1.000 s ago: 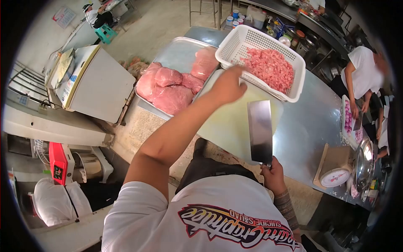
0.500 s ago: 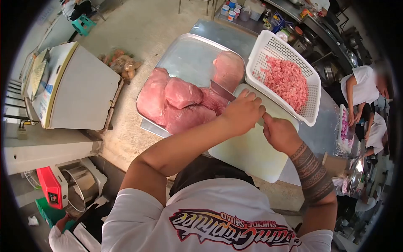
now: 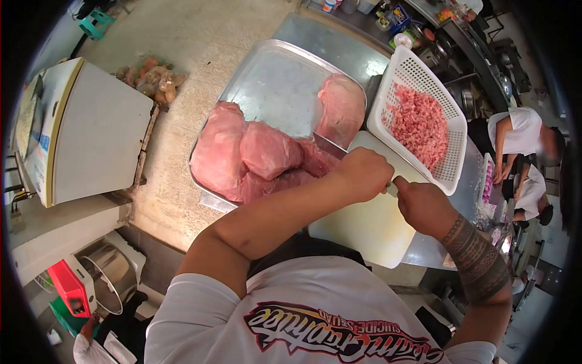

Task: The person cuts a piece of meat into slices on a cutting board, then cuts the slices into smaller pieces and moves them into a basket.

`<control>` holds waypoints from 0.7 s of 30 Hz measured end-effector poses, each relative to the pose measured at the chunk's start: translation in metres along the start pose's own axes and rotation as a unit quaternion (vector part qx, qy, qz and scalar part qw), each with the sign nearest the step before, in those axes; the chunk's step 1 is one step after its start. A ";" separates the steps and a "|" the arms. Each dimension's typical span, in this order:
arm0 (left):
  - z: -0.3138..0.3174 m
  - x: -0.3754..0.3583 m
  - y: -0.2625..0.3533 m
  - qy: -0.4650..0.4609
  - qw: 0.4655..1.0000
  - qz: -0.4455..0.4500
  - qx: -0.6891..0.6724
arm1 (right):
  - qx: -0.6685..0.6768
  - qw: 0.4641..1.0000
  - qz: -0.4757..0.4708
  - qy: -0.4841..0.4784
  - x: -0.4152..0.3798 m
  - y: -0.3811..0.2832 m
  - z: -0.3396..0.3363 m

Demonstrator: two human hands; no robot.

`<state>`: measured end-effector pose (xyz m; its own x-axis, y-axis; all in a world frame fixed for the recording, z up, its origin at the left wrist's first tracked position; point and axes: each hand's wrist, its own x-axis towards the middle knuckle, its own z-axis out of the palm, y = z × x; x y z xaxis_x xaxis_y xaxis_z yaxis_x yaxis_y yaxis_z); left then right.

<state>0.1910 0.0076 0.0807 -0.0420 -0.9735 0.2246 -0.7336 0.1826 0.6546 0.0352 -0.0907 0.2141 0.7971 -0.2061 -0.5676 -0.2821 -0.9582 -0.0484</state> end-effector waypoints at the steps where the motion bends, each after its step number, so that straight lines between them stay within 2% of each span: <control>1: 0.003 -0.002 -0.001 0.009 1.000 -0.001 -0.006 | -0.002 1.000 -0.001 -0.011 0.002 0.000 -0.001; 2: 0.005 -0.003 -0.004 0.017 1.000 -0.002 -0.011 | -0.009 1.000 -0.003 -0.015 0.004 0.000 -0.001; 5: -0.001 -0.002 -0.003 -0.032 0.999 -0.027 0.002 | -0.023 0.999 -0.006 -0.032 0.008 -0.001 -0.001; 11: -0.001 -0.004 -0.014 -0.028 0.999 -0.028 -0.006 | -0.015 0.999 -0.008 -0.046 0.016 -0.010 -0.015; 16: -0.012 -0.006 -0.027 0.015 0.999 -0.027 -0.037 | 0.003 0.999 -0.040 -0.002 0.026 -0.009 -0.026; 18: -0.016 -0.008 -0.029 0.033 0.998 -0.036 -0.050 | 0.000 0.999 -0.022 -0.033 0.037 -0.016 -0.042; 21: -0.016 -0.015 -0.029 0.072 0.996 -0.027 -0.055 | 0.026 0.998 -0.063 -0.003 0.031 -0.018 -0.033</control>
<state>0.2236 0.0192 0.0704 0.0979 -0.9541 0.2832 -0.6536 0.1529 0.7413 0.0832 -0.0864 0.2245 0.8246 -0.0835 -0.5595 -0.2078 -0.9646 -0.1624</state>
